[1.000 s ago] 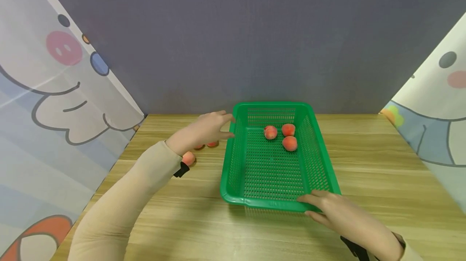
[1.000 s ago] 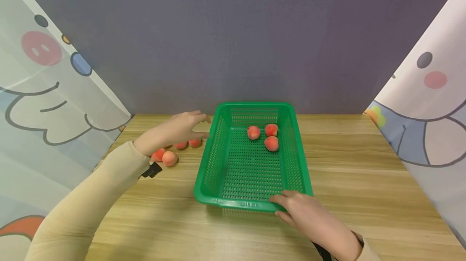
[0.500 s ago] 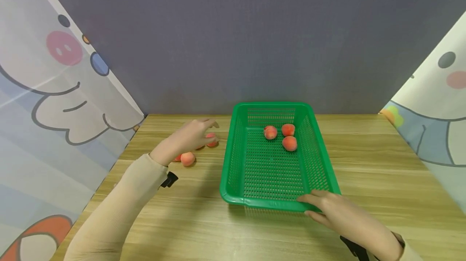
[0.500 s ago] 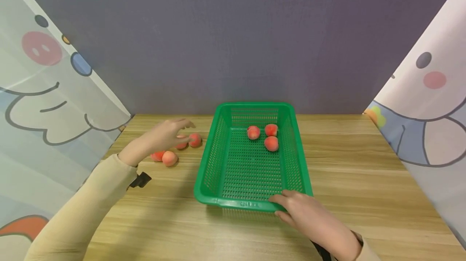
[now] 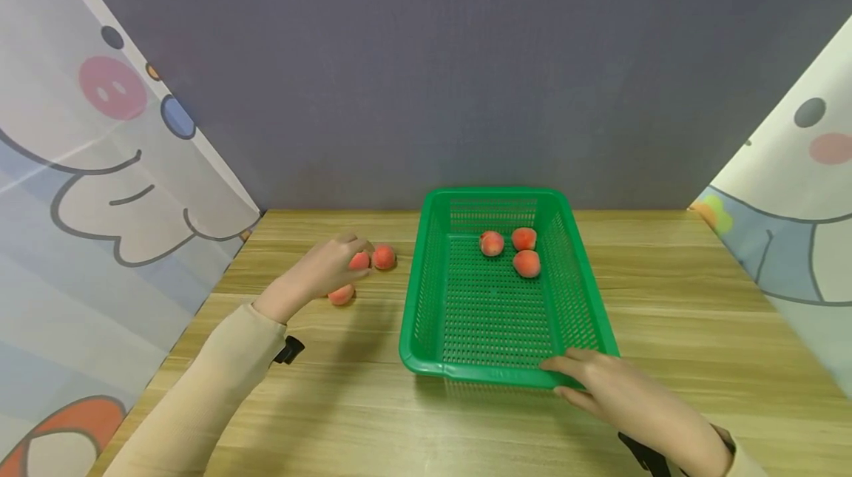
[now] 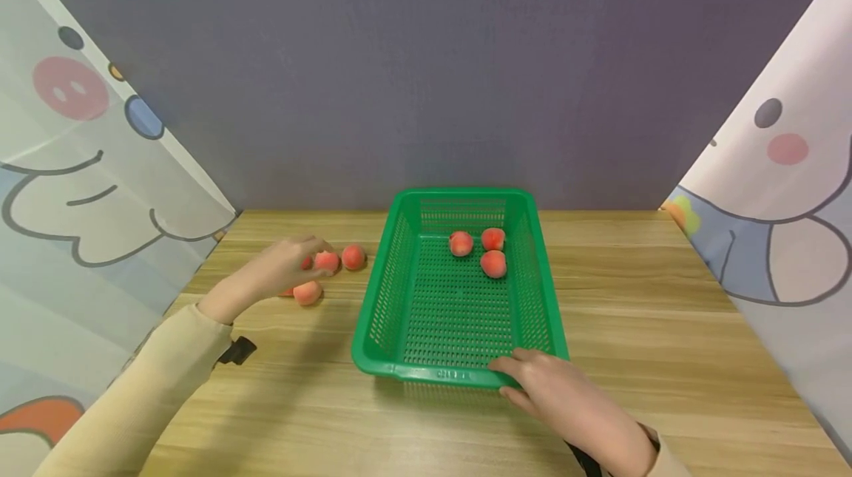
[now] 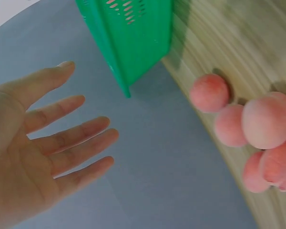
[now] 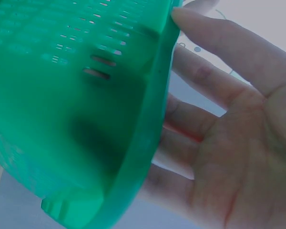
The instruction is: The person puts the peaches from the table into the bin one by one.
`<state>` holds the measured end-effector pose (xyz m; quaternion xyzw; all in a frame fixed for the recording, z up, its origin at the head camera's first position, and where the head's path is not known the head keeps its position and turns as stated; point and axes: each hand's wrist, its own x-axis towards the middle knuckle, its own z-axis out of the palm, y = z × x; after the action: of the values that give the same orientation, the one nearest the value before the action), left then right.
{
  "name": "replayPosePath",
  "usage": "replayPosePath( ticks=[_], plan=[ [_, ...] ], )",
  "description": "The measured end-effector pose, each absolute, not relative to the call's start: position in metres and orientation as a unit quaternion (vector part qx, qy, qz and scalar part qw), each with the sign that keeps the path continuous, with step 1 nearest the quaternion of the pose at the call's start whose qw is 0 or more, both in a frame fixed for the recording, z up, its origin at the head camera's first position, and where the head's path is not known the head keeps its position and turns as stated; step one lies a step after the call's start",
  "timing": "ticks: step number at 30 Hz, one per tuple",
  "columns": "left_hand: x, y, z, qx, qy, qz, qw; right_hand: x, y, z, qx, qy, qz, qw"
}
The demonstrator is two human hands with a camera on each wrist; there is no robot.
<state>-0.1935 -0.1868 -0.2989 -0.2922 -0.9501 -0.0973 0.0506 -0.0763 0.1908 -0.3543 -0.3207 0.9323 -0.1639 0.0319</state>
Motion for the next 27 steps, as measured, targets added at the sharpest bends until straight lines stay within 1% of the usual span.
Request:
replayPosePath(
  ticks=[4,10,14,21,27],
  plan=[
    [-0.192,-0.194,-0.308,-0.282,-0.954,-0.091,0.04,-0.076,0.191,-0.355,-0.325,0.931,-0.163,0.024],
    [-0.191,-0.206,-0.322,-0.278,-0.957,-0.071,0.044,-0.077,0.191,-0.355,-0.322,0.932,-0.165,0.025],
    [-0.19,-0.213,-0.329,-0.283,-0.954,-0.084,0.044,-0.077,0.191,-0.356,-0.325,0.931,-0.162,0.018],
    [-0.191,-0.221,-0.341,-0.256,-0.96,-0.108,0.036,-0.077,0.191,-0.356,-0.332,0.931,-0.153,0.0],
    [-0.193,-0.229,-0.351,-0.255,-0.956,-0.14,0.029,-0.076,0.191,-0.356,-0.326,0.932,-0.158,0.016]
  ],
)
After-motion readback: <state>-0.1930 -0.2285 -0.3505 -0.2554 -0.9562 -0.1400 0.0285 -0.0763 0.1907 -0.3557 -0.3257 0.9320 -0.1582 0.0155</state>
